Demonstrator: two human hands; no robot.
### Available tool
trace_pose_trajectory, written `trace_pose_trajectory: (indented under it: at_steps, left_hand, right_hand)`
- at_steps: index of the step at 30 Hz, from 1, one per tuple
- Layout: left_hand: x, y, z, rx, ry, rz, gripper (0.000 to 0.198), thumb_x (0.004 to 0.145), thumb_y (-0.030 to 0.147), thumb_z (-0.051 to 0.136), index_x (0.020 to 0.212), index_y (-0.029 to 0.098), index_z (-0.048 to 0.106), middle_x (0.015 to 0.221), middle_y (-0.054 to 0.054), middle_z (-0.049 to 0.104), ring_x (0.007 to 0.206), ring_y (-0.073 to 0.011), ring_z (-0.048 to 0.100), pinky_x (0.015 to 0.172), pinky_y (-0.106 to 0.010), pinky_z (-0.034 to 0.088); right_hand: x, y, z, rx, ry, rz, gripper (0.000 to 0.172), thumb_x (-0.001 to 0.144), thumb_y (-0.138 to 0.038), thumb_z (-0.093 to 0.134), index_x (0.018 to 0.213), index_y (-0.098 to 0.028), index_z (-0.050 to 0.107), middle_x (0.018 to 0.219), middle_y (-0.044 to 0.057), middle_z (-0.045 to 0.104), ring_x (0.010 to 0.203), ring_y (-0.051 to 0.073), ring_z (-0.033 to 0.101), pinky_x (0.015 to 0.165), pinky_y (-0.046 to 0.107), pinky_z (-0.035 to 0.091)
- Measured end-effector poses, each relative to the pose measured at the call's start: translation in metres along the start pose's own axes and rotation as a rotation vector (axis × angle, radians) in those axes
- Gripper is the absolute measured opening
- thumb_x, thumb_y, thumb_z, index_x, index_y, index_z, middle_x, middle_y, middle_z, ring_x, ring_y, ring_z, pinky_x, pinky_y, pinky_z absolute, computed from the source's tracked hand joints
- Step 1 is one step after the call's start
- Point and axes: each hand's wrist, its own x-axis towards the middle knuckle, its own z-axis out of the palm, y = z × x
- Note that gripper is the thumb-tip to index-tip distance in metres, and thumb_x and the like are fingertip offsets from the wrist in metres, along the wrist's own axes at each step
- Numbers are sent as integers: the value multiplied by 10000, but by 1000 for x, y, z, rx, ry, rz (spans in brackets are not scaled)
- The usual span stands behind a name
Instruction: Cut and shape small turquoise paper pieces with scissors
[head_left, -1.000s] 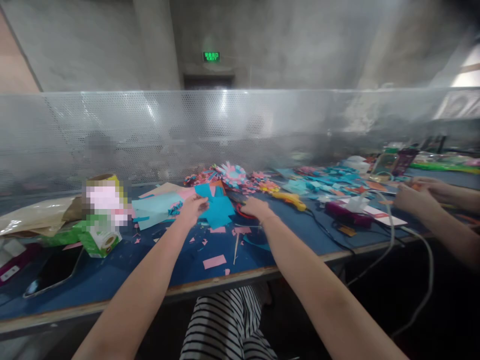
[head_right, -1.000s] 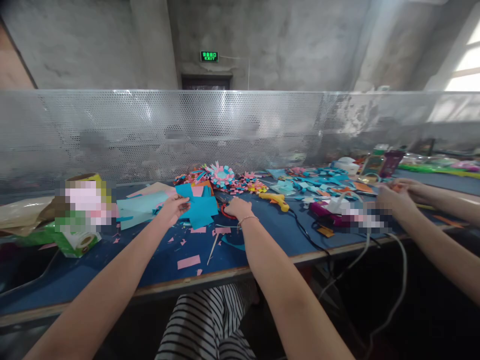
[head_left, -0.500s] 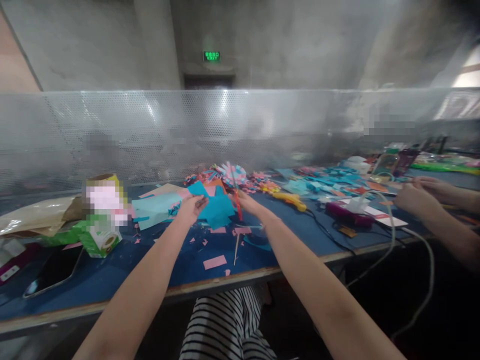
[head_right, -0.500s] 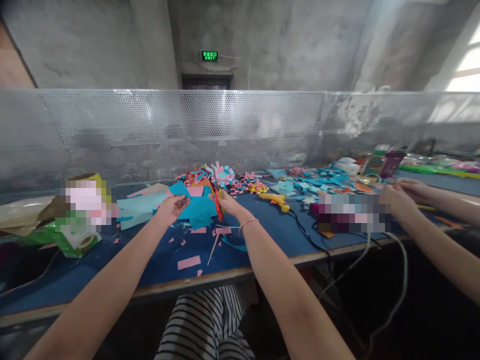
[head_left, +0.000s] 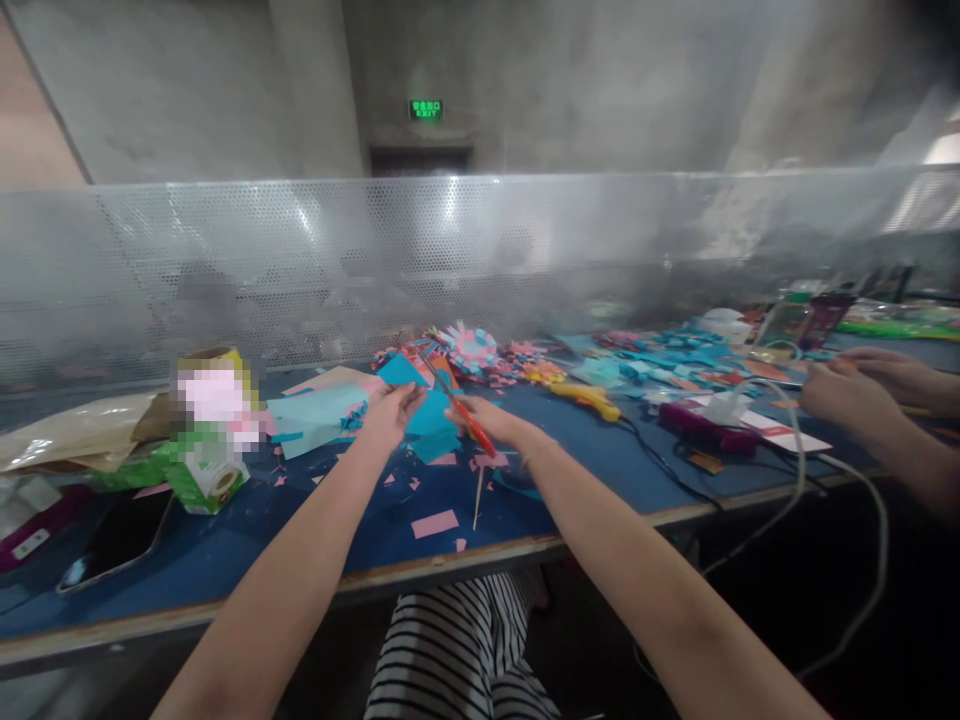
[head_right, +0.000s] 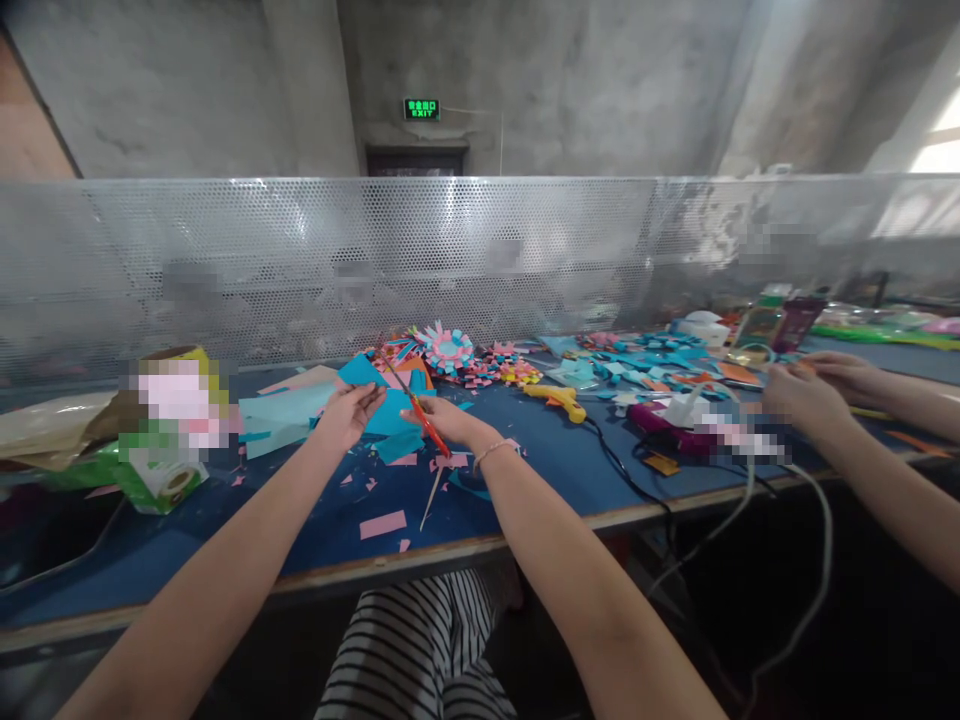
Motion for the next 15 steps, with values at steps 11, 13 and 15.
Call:
trace_pose_trajectory:
  at_steps: [11,13,15]
  left_hand:
    - [0,-1,1,-7,38,4,170,631,-2,580,545,118,497,553,-9,594,593,-102,608,746,-276,496]
    - [0,-1,1,-11,38,2,168,630,2,583,548,122,499,548,-3,591,600,-101,609,749,-270,497]
    - [0,-1,0,-19,33,-4,162,635,5,579,548,120,505,551,-3,593,608,-100,611,756,-271,498]
  right_hand:
    - [1,-3,-3,-166,11,-34,430,710,-585,440,624,-165,407,600,-30,380,569,87,355,540,236,289]
    - [0,-5,-2,-152,29,-25,436,705,-590,446,618,-164,410,597,-29,376,564,85,350,534,233,283]
    - [-1,-6,-1,-115,34,-2,447,693,-601,453,614,-164,412,578,-34,370,546,80,344,518,228,277]
